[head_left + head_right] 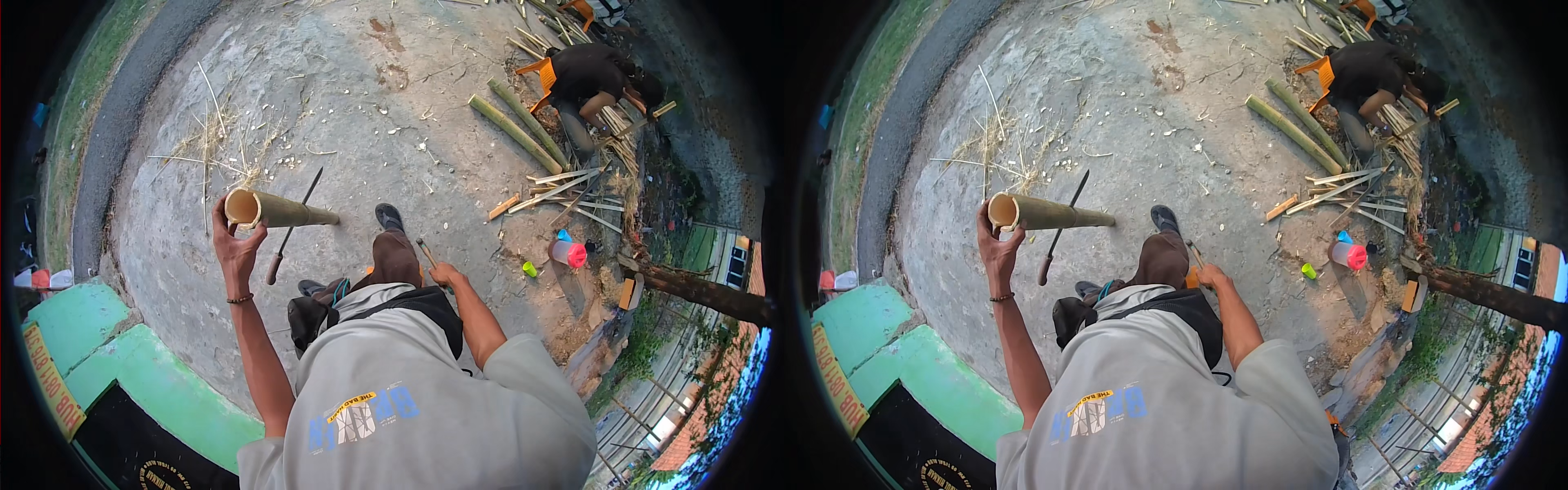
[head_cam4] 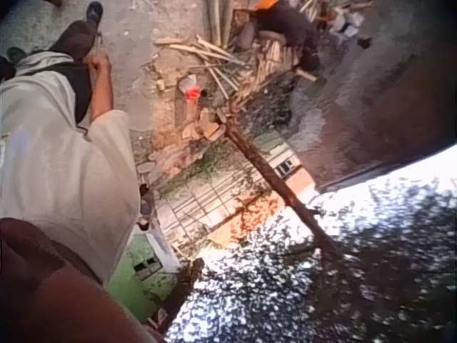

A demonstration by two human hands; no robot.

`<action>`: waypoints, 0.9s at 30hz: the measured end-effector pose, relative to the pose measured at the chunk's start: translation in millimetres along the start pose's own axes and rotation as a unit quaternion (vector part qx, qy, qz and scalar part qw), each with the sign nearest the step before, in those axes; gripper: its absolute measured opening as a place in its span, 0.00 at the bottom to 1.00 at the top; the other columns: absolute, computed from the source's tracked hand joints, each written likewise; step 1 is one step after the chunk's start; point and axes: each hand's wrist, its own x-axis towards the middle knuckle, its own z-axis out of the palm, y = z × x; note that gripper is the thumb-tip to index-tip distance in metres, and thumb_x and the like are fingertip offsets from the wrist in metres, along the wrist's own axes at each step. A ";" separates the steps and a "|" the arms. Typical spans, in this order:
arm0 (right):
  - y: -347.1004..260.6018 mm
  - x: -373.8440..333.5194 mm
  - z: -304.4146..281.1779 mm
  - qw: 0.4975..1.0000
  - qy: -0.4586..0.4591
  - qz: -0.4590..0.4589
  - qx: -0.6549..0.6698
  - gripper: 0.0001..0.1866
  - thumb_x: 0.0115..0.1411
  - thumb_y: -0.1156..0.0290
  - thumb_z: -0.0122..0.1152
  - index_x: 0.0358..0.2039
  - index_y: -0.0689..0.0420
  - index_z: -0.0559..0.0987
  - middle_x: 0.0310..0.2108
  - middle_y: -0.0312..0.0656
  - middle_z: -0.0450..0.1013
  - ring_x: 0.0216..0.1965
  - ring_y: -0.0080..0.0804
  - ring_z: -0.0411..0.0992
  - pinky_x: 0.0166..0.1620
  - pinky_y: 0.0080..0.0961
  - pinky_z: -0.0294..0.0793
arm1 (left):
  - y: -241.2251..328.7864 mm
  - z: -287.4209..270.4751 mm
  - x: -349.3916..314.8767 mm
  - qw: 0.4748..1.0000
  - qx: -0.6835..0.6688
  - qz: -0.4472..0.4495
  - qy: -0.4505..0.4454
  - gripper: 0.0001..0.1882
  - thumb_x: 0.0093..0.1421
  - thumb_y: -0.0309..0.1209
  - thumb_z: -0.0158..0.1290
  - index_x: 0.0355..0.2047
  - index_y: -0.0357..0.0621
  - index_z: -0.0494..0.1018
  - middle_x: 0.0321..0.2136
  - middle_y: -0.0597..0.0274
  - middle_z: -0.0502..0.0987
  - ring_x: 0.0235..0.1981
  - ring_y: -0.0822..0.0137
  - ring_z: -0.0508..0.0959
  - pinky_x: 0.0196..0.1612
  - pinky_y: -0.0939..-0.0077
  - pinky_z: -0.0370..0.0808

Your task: The person uses a hammer to drive a metal rod through a section of bamboo while holding it upright, then uses a blade to widen the hole and split the bamboo section lengthwise.

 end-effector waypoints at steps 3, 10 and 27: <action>-31.9 0.4 -10.1 0.999 -0.026 -0.007 0.030 0.30 0.66 0.46 0.54 0.32 0.66 0.84 0.21 0.54 0.78 0.23 0.47 0.79 0.31 0.45 0.78 | 1.2 2.8 1.3 1.000 0.008 0.016 0.005 0.41 0.49 0.26 0.68 0.63 0.40 0.64 0.58 0.55 0.72 0.59 0.62 0.75 0.64 0.63 0.74; -65.5 -14.9 -54.3 0.998 -0.055 0.005 0.001 0.34 0.67 0.46 0.53 0.46 0.72 0.82 0.44 0.66 0.79 0.50 0.61 0.78 0.55 0.48 0.76 | -1.9 4.3 -0.3 1.000 -0.005 0.010 0.008 0.42 0.48 0.26 0.69 0.64 0.43 0.64 0.58 0.57 0.72 0.59 0.62 0.74 0.63 0.62 0.75; -31.8 -0.1 -47.9 0.999 -0.024 0.018 -0.042 0.34 0.67 0.44 0.51 0.36 0.69 0.83 0.28 0.56 0.81 0.30 0.50 0.81 0.37 0.44 0.80 | -16.4 -1.6 -2.9 0.999 -0.038 0.004 0.015 0.43 0.49 0.27 0.69 0.65 0.44 0.63 0.59 0.57 0.71 0.61 0.62 0.73 0.64 0.59 0.73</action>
